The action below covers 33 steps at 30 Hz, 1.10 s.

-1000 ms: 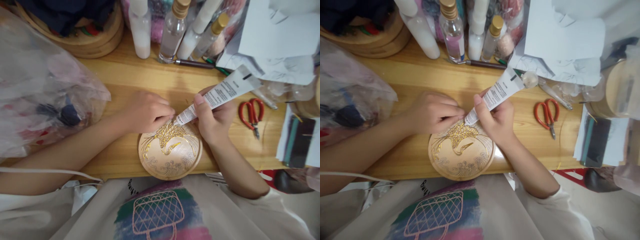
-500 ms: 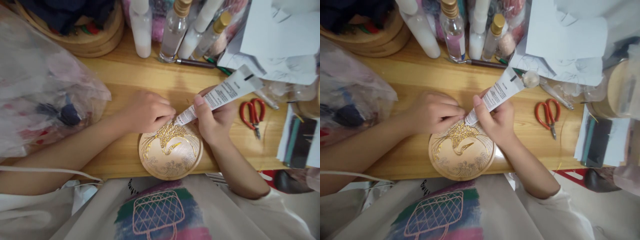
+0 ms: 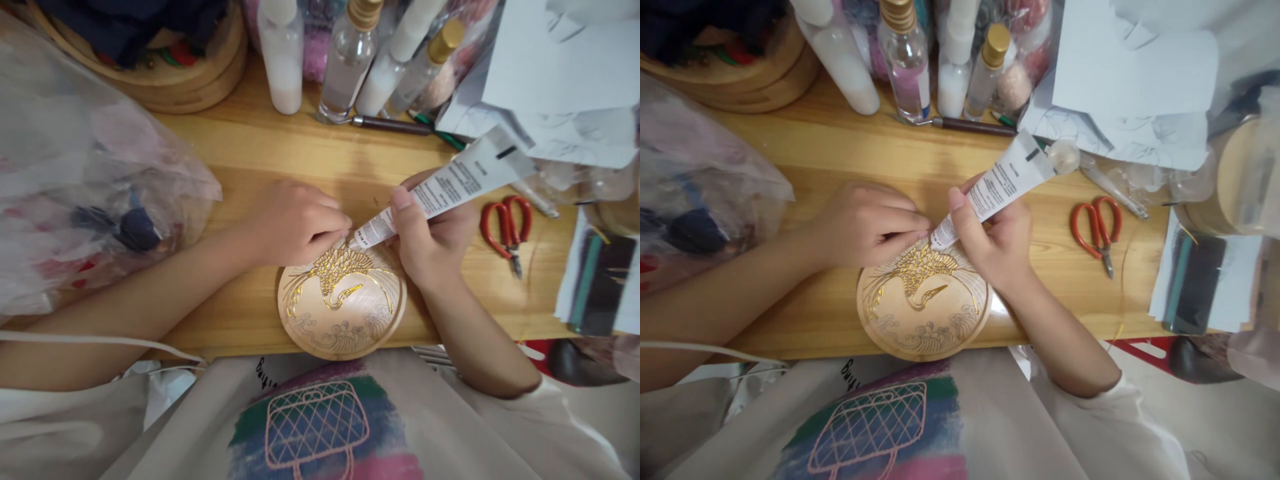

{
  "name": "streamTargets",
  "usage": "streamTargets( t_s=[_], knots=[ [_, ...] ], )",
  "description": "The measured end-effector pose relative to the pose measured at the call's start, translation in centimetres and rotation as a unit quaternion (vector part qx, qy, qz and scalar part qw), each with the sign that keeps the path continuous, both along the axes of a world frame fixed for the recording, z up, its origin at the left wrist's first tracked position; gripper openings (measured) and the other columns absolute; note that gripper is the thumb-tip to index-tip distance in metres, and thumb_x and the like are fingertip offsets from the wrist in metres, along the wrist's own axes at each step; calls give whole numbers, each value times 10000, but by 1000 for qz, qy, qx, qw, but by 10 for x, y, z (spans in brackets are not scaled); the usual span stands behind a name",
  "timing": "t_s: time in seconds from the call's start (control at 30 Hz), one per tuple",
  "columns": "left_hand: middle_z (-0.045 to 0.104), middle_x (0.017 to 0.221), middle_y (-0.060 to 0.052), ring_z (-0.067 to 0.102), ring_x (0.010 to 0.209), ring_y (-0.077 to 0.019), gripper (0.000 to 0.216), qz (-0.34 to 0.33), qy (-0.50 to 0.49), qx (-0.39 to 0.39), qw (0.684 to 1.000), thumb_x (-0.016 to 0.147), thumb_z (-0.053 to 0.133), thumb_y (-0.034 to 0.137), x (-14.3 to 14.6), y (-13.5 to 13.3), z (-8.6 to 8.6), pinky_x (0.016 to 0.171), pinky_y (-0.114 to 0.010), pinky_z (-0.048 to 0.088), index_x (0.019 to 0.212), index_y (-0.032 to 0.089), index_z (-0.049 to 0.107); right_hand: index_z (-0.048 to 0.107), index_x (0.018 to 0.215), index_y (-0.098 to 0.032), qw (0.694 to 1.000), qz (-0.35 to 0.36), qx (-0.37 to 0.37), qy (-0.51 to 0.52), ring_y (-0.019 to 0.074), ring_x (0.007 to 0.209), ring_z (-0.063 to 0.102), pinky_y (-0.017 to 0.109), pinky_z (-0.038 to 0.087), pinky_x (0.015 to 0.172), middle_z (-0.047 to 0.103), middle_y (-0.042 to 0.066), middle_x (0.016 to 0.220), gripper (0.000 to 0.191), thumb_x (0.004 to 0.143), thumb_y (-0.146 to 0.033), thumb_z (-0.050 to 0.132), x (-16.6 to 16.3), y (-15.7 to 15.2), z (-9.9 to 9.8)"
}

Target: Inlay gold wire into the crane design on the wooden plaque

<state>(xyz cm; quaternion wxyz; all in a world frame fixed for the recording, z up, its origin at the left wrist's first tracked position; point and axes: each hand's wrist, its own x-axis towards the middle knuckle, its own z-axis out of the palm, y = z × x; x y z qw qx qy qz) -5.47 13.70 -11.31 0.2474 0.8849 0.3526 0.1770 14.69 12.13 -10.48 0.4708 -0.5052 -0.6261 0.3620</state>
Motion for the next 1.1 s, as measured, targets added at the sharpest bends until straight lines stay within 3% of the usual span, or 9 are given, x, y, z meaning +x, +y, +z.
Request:
streamTargets(
  t_s=[0.27, 0.47, 0.9, 1.1],
  knots=[
    [712, 724, -19, 620, 655, -162, 376, -14, -31, 58, 998, 1010, 437, 288, -1, -1, -4, 572, -286, 373, 794, 204, 733, 625, 768, -249, 999, 0, 33, -6, 94, 471, 476, 262, 446, 476, 576, -43, 610, 246, 957, -407, 644, 0, 4, -1],
    [692, 691, 1, 607, 636, -145, 361, -13, -25, 74, 997, 1011, 454, 283, -2, -1, -3, 565, -270, 359, 808, 209, 744, 616, 791, -229, 996, 44, 72, 26, 67, 421, 426, 230, 395, 413, 555, -64, 592, 196, 956, -330, 652, -1, 7, -7],
    [662, 661, 7, 581, 619, -143, 354, -14, -41, 83, 996, 1005, 469, 280, -2, -1, -5, 561, -269, 347, 797, 212, 746, 596, 755, -240, 997, 8, 80, -20, 88, 434, 461, 248, 382, 406, 540, -53, 571, 282, 957, -432, 643, 1, 7, -6],
    [671, 654, 1, 588, 609, -142, 349, -15, -45, 94, 994, 1003, 485, 271, -2, -1, -6, 542, -274, 334, 774, 202, 738, 597, 771, -243, 996, 38, 79, -9, 98, 483, 523, 255, 416, 433, 571, -45, 602, 259, 971, -403, 630, 1, 7, -5]
  ],
)
